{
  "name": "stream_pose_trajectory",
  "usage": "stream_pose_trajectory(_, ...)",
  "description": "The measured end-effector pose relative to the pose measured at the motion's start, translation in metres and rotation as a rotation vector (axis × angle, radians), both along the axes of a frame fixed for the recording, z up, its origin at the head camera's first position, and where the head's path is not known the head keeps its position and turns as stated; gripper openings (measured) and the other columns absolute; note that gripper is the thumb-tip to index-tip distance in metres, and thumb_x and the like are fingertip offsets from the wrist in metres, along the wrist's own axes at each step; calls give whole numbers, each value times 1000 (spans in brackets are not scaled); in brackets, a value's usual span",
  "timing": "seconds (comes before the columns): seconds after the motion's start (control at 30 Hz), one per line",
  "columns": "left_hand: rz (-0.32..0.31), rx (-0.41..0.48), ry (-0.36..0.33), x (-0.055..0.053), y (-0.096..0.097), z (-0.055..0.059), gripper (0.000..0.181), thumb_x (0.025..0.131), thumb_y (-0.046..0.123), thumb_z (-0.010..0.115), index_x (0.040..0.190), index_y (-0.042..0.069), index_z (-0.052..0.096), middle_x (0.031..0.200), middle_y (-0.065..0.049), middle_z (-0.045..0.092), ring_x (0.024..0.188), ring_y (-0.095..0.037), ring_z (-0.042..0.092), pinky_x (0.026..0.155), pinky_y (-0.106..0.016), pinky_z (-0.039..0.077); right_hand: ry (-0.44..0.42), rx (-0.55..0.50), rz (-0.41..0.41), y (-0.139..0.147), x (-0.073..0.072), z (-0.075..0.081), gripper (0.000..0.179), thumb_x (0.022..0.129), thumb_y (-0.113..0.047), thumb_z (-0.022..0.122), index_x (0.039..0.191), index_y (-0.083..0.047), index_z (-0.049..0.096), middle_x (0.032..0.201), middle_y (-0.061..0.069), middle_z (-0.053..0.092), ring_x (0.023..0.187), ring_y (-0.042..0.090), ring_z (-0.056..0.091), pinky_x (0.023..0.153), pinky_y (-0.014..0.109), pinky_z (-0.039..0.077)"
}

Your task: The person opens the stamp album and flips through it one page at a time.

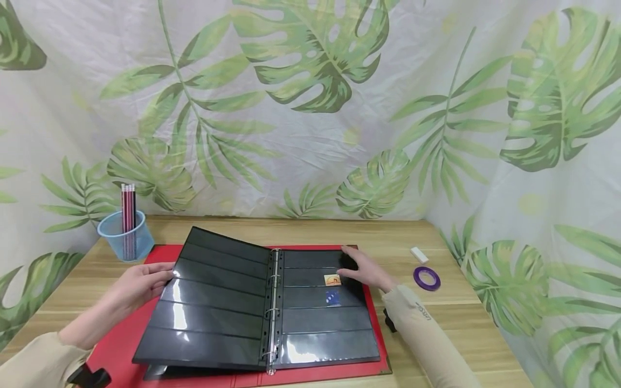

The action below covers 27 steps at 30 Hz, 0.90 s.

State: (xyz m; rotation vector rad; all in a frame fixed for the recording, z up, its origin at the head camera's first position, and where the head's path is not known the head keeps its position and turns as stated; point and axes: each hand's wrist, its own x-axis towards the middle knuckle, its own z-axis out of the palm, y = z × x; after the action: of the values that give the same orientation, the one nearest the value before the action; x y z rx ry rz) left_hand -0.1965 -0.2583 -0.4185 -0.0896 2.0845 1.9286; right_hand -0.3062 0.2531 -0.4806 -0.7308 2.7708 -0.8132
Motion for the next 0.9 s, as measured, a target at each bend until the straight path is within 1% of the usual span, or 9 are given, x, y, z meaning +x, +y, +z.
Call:
stream_pose_trajectory(0.1,10,2,-22,1,-5,-12,62,101,7,49,148,-21,18,93,21,69,82,6,64,75,-13,56,27,42,18,4,-1,-5,85,89,-41,72,153,0,34,158,22,35,146,42,35,116,58,32)
stream_pose_trajectory(0.17,22,-12,-44,1,-8,-19,62,101,8,50,148,-20,19,91,22,68,81,7,63,74,-12,55,48,68,38,6,-2,-8,89,87,-42,74,152,2,33,158,24,34,146,43,35,116,58,32)
stream_pose_trajectory(0.33,50,-110,-82,3,-14,-32,62,101,13,52,148,-18,25,96,22,65,83,8,59,74,-12,54,63,91,61,11,-3,-14,93,84,-44,76,152,3,33,158,25,34,145,43,35,115,59,33)
stream_pose_trajectory(0.47,53,-183,-75,3,-15,-39,60,100,12,54,145,-19,31,98,18,66,81,6,58,73,-14,54,63,92,68,12,-4,-14,92,85,-44,76,151,3,34,158,25,34,145,43,35,115,59,33)
stream_pose_trajectory(0.53,49,-218,-59,3,-15,-42,58,99,12,55,142,-21,34,100,11,69,81,5,59,74,-16,55,64,97,71,12,-3,-14,91,85,-44,75,151,3,35,158,25,33,146,43,34,115,59,33)
stream_pose_trajectory(0.6,48,-261,-46,2,-15,-44,57,98,12,56,140,-22,37,105,0,71,82,3,61,75,-19,57,64,106,73,12,-3,-13,90,85,-45,74,151,2,35,159,24,32,146,42,34,115,58,33)
stream_pose_trajectory(0.73,50,-356,-24,0,-15,-46,55,96,13,60,136,-22,42,116,-22,68,85,-2,66,79,-29,61,56,124,78,11,-2,-12,90,86,-48,73,152,0,35,161,22,30,148,40,32,116,57,34)
stream_pose_trajectory(0.83,54,-428,5,0,-15,-46,56,94,13,65,133,-22,45,116,-28,67,86,-7,67,78,-31,61,56,129,83,10,-2,-12,90,86,-48,72,152,0,35,161,22,30,148,40,32,116,57,34)
stream_pose_trajectory(0.9,53,-481,44,0,-14,-46,55,92,14,69,129,-21,49,113,-30,68,86,-10,68,74,-31,62,61,132,85,10,-2,-12,90,86,-48,72,152,0,35,161,22,30,148,41,32,115,57,34)
